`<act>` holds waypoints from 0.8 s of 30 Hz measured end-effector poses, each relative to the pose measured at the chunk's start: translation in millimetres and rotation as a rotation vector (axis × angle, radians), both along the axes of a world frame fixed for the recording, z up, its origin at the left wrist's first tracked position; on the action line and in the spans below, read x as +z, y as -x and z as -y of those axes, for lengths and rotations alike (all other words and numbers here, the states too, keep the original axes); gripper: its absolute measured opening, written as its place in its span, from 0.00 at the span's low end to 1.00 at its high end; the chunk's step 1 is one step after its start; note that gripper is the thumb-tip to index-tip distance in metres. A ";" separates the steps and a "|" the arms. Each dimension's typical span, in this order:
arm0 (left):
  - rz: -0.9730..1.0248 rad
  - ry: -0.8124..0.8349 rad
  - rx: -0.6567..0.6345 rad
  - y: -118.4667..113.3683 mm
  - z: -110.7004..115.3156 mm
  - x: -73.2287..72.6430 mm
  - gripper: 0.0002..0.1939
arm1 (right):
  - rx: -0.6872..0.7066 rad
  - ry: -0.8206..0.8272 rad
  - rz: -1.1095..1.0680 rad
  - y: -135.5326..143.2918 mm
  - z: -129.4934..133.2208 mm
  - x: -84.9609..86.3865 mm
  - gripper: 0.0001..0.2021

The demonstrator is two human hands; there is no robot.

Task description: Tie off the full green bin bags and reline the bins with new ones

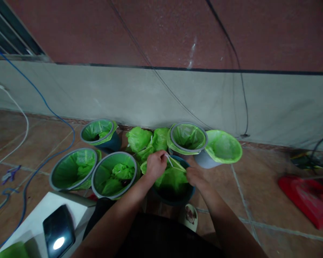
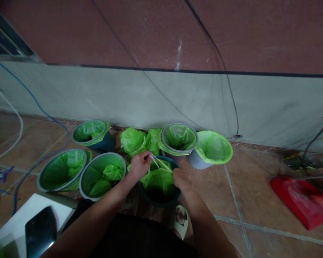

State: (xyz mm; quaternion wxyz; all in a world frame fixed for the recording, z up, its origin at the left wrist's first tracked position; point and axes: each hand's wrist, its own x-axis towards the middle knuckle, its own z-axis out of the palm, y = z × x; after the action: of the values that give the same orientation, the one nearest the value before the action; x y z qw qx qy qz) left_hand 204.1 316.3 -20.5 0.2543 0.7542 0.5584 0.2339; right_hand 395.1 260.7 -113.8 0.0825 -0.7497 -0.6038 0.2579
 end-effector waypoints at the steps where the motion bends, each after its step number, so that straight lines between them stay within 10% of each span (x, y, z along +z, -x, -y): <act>1: 0.050 -0.004 -0.001 1.2 -2.0 2.7 0.12 | 0.001 0.038 0.023 -1.9 -1.8 4.5 0.03; 7: 0.011 0.060 -0.061 -4.4 -2.0 -1.9 0.12 | 0.125 -0.112 -0.075 9.5 -12.9 51.1 0.30; 10: -0.003 0.070 -0.111 -8.2 1.6 -6.3 0.11 | 0.176 -0.251 -0.207 24.4 -17.3 61.7 0.24; 24: 0.919 0.236 0.028 2.5 -16.7 11.3 0.06 | 0.100 -0.044 -0.071 20.5 -18.1 23.8 0.12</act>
State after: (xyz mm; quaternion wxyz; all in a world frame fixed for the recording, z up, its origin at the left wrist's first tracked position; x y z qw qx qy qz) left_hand 201.7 333.0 -9.2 0.5556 0.5312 0.4209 0.4816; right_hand 374.6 278.8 -90.0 0.1073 -0.7071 -0.6428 0.2746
